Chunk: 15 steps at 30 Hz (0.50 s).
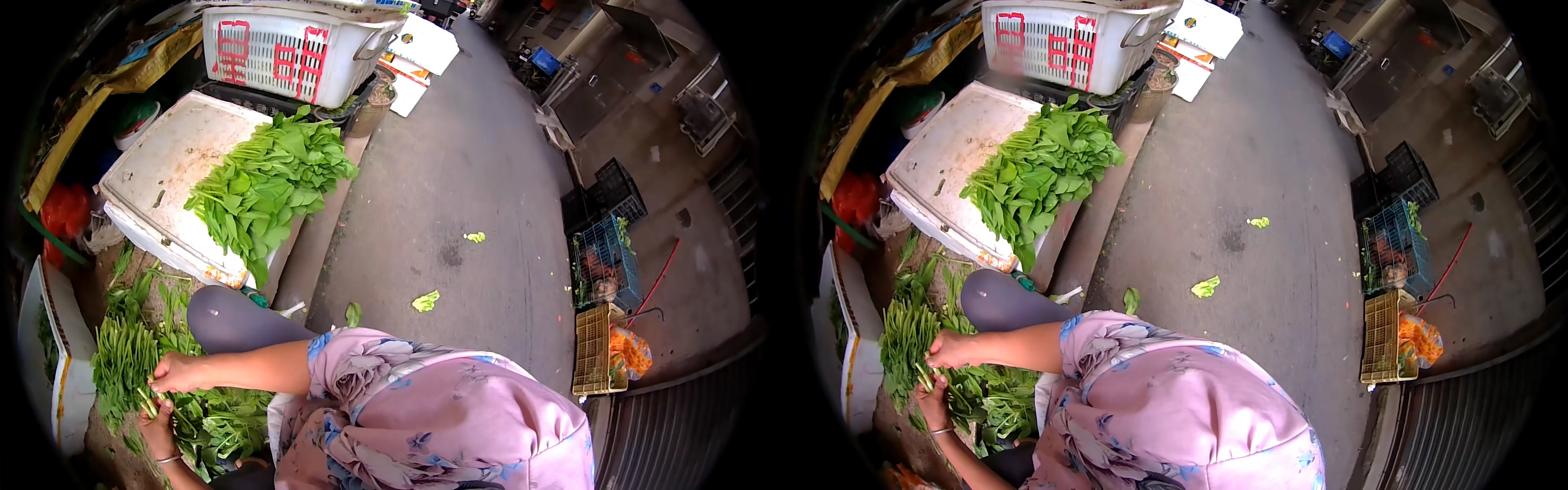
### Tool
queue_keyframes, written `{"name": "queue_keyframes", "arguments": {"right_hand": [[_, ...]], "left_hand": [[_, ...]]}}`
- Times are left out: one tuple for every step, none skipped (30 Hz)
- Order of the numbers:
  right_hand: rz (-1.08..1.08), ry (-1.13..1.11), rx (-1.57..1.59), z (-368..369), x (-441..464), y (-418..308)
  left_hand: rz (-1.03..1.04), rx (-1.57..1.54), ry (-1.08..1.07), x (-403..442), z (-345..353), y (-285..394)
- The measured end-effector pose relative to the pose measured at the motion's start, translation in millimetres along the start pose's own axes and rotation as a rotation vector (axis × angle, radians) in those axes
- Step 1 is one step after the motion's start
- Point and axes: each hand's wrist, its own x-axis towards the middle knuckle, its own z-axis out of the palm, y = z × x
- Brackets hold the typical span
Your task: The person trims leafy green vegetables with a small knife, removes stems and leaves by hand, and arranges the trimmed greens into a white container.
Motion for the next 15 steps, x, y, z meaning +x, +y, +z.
{"name": "queue_keyframes", "arguments": {"right_hand": [[-0.063, 0.035, -0.061, 2.3, 3.4, 6.0], [-0.126, 0.069, -0.123, 4.2, 4.3, 7.7], [-0.123, 0.066, -0.123, 4.0, 5.4, 8.9], [-0.096, 0.070, -0.123, 3.2, 6.4, 9.9], [-0.070, 0.073, -0.122, 3.0, 4.8, 6.9], [-0.068, 0.068, -0.124, 1.9, 2.8, 3.9], [-0.035, 0.052, -0.146, -0.1, 0.1, 0.5], [-0.002, 0.037, -0.169, -0.7, -1.8, -2.8], [-0.001, 0.033, -0.172, -1.3, -0.4, -1.9], [0.014, 0.032, -0.194, -2.8, 1.4, -0.1], [0.028, 0.030, -0.216, -2.6, 0.9, -2.7], [0.029, 0.024, -0.222, -3.1, -1.0, -6.1], [-0.010, 0.051, -0.410, -5.4, -5.6, -10.8], [-0.053, 0.077, -0.600, -7.2, -14.7, -21.9], [-0.059, 0.071, -0.609, -6.7, -12.3, -24.7]], "left_hand": [[-0.017, 0.040, -0.004, -0.2, -0.6, 0.8], [-0.032, 0.080, -0.008, -0.1, -0.9, 1.2], [-0.035, 0.079, -0.005, -0.1, -0.2, 1.3], [-0.030, 0.085, 0.005, -0.4, 0.9, 1.2], [-0.025, 0.092, 0.016, -0.7, 1.0, 1.0], [-0.026, 0.090, 0.021, -0.8, 0.4, 0.7], [-0.038, 0.090, 0.024, -0.9, -0.2, 0.3], [-0.050, 0.089, 0.026, -1.1, 0.0, 0.7], [-0.049, 0.086, 0.030, -1.7, 0.0, 2.2], [-0.055, 0.090, 0.004, -2.8, -0.1, 4.8], [-0.060, 0.093, -0.022, -4.0, -0.7, 6.4], [-0.058, 0.089, -0.015, -4.2, -2.8, 5.8], [-0.074, 0.117, -0.024, -3.5, -6.9, 4.6], [-0.087, 0.144, -0.032, -2.6, -11.2, 4.0], [-0.079, 0.140, -0.025, -1.1, -13.2, 3.9]]}}
